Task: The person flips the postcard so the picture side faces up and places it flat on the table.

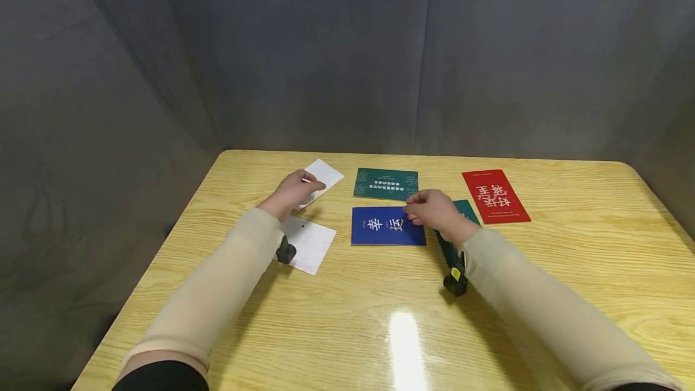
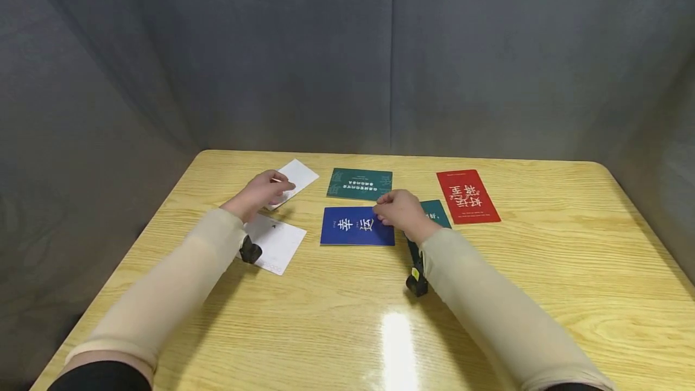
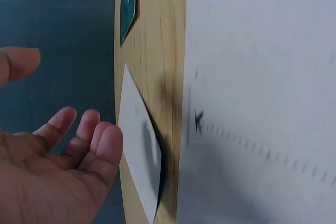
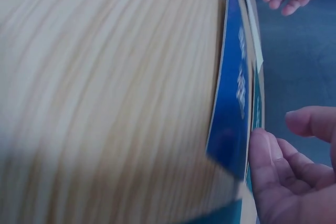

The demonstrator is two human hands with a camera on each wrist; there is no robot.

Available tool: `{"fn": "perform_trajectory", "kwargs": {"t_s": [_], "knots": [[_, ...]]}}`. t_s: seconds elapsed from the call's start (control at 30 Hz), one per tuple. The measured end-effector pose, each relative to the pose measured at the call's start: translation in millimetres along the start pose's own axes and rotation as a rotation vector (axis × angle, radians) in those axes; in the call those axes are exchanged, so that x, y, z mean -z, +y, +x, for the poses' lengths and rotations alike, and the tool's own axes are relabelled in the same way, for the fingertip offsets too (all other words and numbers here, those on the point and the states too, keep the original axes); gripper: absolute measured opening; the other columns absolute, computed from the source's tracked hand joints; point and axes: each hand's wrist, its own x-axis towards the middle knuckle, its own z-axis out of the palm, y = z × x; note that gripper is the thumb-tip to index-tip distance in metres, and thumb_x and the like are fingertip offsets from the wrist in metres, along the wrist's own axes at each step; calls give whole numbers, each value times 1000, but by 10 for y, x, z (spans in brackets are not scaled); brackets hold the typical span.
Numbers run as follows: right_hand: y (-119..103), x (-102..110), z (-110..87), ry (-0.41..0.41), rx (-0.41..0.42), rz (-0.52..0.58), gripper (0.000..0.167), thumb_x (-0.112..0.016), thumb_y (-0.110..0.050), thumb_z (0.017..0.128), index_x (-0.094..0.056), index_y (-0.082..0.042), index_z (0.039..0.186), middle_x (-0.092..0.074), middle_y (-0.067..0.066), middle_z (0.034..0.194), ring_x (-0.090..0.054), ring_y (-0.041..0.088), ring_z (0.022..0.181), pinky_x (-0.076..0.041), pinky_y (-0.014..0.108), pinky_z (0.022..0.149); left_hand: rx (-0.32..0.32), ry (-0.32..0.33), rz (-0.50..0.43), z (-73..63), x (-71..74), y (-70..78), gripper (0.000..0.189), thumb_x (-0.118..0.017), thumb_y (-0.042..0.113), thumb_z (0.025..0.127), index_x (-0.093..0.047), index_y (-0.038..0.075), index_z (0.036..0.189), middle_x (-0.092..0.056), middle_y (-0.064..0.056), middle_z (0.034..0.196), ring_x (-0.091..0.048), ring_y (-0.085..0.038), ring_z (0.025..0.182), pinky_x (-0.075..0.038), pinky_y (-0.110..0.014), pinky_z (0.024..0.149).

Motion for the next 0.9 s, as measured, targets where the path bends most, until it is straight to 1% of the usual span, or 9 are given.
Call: {"fn": "perform_trajectory", "kwargs": {"t_s": [0.1,0.2,0.33,0.47,0.6,0.7,0.8,0.9], "knots": [[-52,-59,8,-36,17,78,37,-61,-11,102,-56,12,132,-65,20,115,-66,18,90,-59,30,85,9,28,-35,25,100,-30,52,-59,25,103,-42,-3,143,-45,-24,146,-50,-41,130,-42,-49,108],[-107,-118,11,-64,18,144,38,-60,-10,103,-55,12,133,-65,22,119,-68,19,94,-58,30,86,15,64,-34,52,176,-63,55,-60,23,103,-39,-4,146,-45,-24,145,-50,-39,125,-41,-49,108],[-172,-201,35,-87,0,197,39,-60,-11,103,-54,10,136,-63,24,129,-68,24,106,-56,30,91,23,115,-15,89,252,-101,58,-61,21,102,-39,-5,148,-44,-25,144,-48,-36,120,-41,-50,106],[-238,-297,66,-109,-14,229,42,-61,-12,104,-53,8,139,-60,24,135,-65,29,118,-54,34,98,40,144,-17,142,316,-146,59,-61,20,102,-38,-5,149,-41,-25,149,-45,-38,129,-39,-50,110],[-335,-398,80,-130,-9,264,42,-61,-12,104,-53,8,140,-58,24,139,-62,31,125,-52,36,101,61,163,-27,194,374,-183,61,-62,22,102,-37,-3,150,-37,-23,154,-41,-39,137,-37,-50,113],[-406,-469,80,-152,10,296,45,-61,-11,103,-51,10,141,-57,24,141,-62,30,126,-52,34,101,65,164,-31,219,409,-198,64,-62,31,101,-37,0,151,-36,-21,156,-39,-38,140,-34,-51,115],[-440,-532,89,-171,18,332,48,-60,-11,103,-48,12,144,-55,25,143,-61,30,127,-51,34,103,52,135,-35,245,428,-207,65,-59,42,101,-38,3,149,-36,-18,156,-35,-37,143,-29,-53,117],[-458,-630,140,-180,11,371,46,-58,-9,104,-47,12,144,-53,25,145,-58,32,131,-48,36,106,37,125,-27,252,466,-218,65,-56,47,100,-41,4,145,-38,-18,154,-35,-36,142,-27,-54,118]]}}
